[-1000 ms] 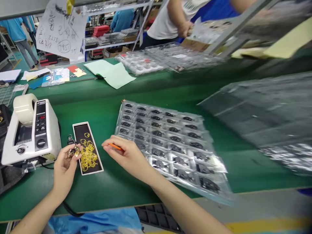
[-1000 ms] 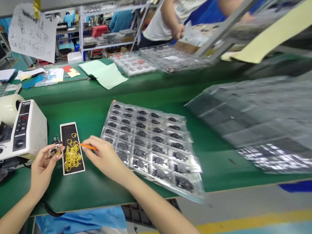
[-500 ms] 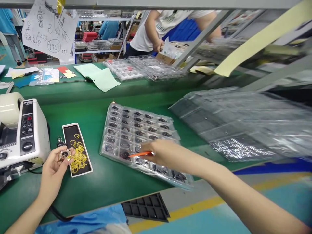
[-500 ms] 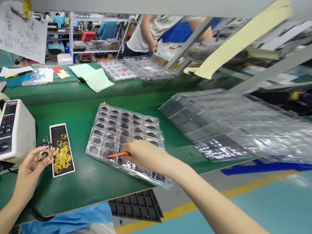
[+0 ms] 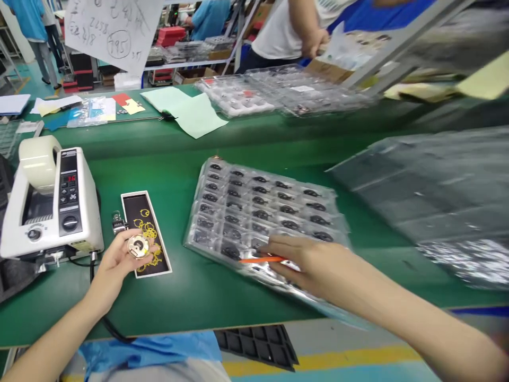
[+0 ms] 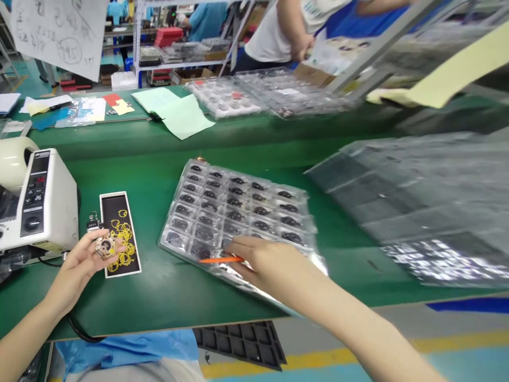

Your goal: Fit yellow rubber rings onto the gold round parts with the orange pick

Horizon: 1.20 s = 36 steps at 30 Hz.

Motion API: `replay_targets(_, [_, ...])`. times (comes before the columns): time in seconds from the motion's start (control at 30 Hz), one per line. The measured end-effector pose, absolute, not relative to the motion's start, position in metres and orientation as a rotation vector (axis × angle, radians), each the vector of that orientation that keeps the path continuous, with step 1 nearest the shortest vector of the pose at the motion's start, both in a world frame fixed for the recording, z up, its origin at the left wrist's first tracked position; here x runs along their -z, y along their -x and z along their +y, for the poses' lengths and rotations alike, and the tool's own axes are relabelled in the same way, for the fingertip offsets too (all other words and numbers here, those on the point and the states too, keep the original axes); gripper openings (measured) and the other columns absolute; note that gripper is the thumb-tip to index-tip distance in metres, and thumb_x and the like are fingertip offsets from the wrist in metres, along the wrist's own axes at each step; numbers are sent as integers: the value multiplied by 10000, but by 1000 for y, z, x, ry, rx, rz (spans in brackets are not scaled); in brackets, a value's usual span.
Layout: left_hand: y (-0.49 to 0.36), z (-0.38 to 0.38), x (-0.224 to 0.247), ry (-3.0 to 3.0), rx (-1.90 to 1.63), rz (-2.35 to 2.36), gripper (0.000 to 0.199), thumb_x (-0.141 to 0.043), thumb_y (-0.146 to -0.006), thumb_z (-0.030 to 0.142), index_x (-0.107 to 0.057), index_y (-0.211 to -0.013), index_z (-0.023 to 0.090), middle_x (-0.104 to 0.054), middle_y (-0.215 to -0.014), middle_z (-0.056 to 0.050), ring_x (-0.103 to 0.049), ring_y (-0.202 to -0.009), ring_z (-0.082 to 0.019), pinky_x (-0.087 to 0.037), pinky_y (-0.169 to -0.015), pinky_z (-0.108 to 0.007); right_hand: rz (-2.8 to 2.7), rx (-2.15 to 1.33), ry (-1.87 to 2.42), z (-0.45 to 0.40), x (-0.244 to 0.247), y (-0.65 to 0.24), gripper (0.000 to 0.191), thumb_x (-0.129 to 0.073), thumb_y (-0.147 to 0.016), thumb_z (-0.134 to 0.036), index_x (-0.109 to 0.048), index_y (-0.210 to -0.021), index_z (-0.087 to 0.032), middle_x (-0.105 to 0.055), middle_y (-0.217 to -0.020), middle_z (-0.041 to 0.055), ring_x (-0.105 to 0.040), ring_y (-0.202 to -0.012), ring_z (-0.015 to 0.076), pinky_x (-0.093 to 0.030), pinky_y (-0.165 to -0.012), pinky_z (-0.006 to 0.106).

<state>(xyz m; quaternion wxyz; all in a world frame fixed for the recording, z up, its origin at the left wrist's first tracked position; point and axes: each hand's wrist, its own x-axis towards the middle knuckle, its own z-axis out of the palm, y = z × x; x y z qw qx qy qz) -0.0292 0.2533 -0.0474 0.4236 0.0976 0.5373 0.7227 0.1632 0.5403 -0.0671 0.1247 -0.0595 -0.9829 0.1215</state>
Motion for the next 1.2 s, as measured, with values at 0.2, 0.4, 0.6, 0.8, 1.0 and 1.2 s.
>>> replay_targets(0.2, [29,252,61,-402,-1830,1248,376,-699,-793,241,-587,-1152,254,-673,-1131,-56,-631,-1126,-263,-468,-1015,-457,-2558,-1171,-15,460,38,-91,182,-500,-895,-179,-665,-834,-224,-651,-802,50,-630,-717,166,-501,-603,269])
replay_targets(0.4, [28,253,63,-490,-1813,1321,371,-682,-826,307,-597,-1186,278,-577,-1296,-60,-525,-1239,-260,-470,-1025,-452,-2283,-1632,99,414,48,-43,139,-582,-849,-208,-676,-747,-202,-591,-892,44,-579,-774,143,-493,-681,272])
replay_targets(0.6, [27,251,65,-558,-1812,1365,370,-650,-853,281,-588,-1217,305,-612,-1188,-43,-554,-1178,-224,-466,-1030,-433,-2156,-1879,285,408,55,-40,137,-603,-780,-222,-641,-652,-192,-560,-856,27,-527,-709,128,-457,-638,273])
replay_targets(0.8, [25,251,63,-580,-1819,1351,367,-632,-870,247,-584,-1225,324,-617,-1171,-30,-566,-1157,-191,-468,-1030,-376,-2113,-1907,352,403,55,-41,145,-593,-762,-216,-627,-624,-187,-554,-840,31,-481,-660,119,-417,-585,262])
replay_targets(1.0, [24,253,63,-638,-1806,1357,353,-612,-881,224,-581,-1218,326,-589,-1268,-32,-544,-1212,-201,-466,-1035,-367,-2150,-1937,322,407,52,-41,136,-594,-750,-204,-624,-619,-188,-554,-818,23,-460,-635,110,-402,-570,256])
replay_targets(1.2, [24,254,64,-630,-1802,1375,362,-627,-872,270,-560,-1227,300,-593,-1266,-52,-561,-1185,-206,-485,-1011,-366,-2160,-1844,339,403,54,-41,148,-576,-765,-187,-612,-621,-182,-560,-807,21,-467,-631,106,-402,-565,247])
